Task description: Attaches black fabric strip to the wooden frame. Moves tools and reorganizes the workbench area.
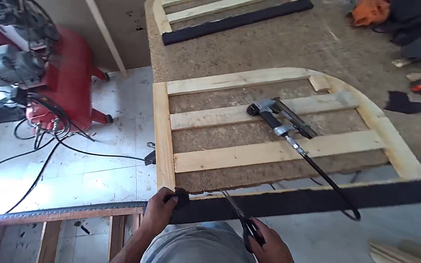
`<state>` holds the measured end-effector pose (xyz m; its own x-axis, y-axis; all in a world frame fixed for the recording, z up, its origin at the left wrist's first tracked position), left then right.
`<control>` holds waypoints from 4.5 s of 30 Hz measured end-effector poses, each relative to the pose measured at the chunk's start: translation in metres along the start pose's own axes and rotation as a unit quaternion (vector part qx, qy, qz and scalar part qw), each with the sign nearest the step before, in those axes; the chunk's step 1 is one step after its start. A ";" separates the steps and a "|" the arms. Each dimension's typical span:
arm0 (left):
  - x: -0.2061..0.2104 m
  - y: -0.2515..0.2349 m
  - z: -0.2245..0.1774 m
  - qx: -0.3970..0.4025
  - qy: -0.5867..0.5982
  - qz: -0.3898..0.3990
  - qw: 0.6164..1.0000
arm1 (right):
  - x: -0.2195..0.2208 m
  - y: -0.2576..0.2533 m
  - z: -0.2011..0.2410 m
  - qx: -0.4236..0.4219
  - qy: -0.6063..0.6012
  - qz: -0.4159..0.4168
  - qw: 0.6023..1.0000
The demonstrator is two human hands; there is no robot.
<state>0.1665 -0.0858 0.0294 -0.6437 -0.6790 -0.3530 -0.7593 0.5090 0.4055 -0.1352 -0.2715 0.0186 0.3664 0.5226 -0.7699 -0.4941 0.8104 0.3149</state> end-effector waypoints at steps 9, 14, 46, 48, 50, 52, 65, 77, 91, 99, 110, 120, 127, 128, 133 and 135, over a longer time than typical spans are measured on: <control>0.060 -0.083 -0.082 0.032 0.047 0.010 0.998 | -0.060 -0.084 -0.013 -0.084 0.060 0.058 0.993; 0.010 -0.089 -0.143 0.107 -0.154 0.014 0.982 | -0.043 -0.102 0.028 -0.238 0.109 0.085 0.961; -0.006 -0.032 0.049 0.202 -0.448 0.122 0.862 | 0.118 -0.065 0.152 -0.507 0.224 0.119 0.824; -0.006 -0.032 0.050 0.201 -0.449 0.118 0.862 | 0.117 -0.065 0.151 -0.514 0.220 0.104 0.823; -0.007 -0.032 0.052 0.196 -0.447 0.113 0.866 | 0.119 -0.065 0.149 -0.520 0.225 0.092 0.818; -0.008 -0.031 0.053 0.199 -0.440 0.107 0.869 | 0.122 -0.064 0.147 -0.530 0.237 0.078 0.810; -0.009 -0.032 0.057 0.173 -0.434 0.088 0.880 | 0.123 -0.061 0.146 -0.534 0.262 0.085 0.799; -0.009 -0.030 0.056 0.157 -0.420 0.073 0.891 | 0.130 -0.057 0.151 -0.542 0.234 0.087 0.802; -0.011 -0.030 0.060 0.137 -0.409 0.039 0.901 | 0.138 -0.060 0.154 -0.519 0.264 0.108 0.806; -0.017 -0.034 0.066 0.095 -0.399 0.062 0.910 | 0.106 -0.077 0.137 -0.458 0.314 0.128 0.822; -0.015 -0.031 0.063 0.110 -0.415 0.078 0.900 | 0.103 -0.071 0.132 -0.539 0.263 0.056 0.798; -0.044 -0.029 0.079 0.028 -0.334 0.064 0.940 | 0.069 -0.079 0.116 -0.216 0.188 0.286 0.914; -0.038 -0.021 0.082 0.016 -0.306 -0.002 0.952 | 0.060 -0.072 0.106 -0.216 0.195 0.275 0.917; -0.036 -0.022 0.082 0.022 -0.316 0.002 0.948 | 0.059 -0.072 0.107 -0.220 0.198 0.271 0.916; -0.033 -0.022 0.076 0.059 -0.370 0.014 0.927 | 0.070 -0.071 0.119 -0.330 0.247 0.226 0.883; -0.032 -0.024 0.075 0.057 -0.381 0.028 0.922 | 0.081 -0.072 0.120 -0.367 0.262 0.206 0.869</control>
<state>0.1976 -0.0363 -0.0324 -0.5292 -0.1024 -0.8423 -0.6996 0.6144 0.3649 0.0247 -0.2563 0.0001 -0.2754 0.3799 -0.8831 -0.9377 0.0961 0.3338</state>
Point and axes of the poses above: each hand's wrist, its own y-axis away from the middle knuckle, its own x-axis out of the palm, z = x × y, the point moved 7 cm from there along -y, towards the middle knuckle, and after that the axes turned 11 degrees about -z, right-handed, at the moved point
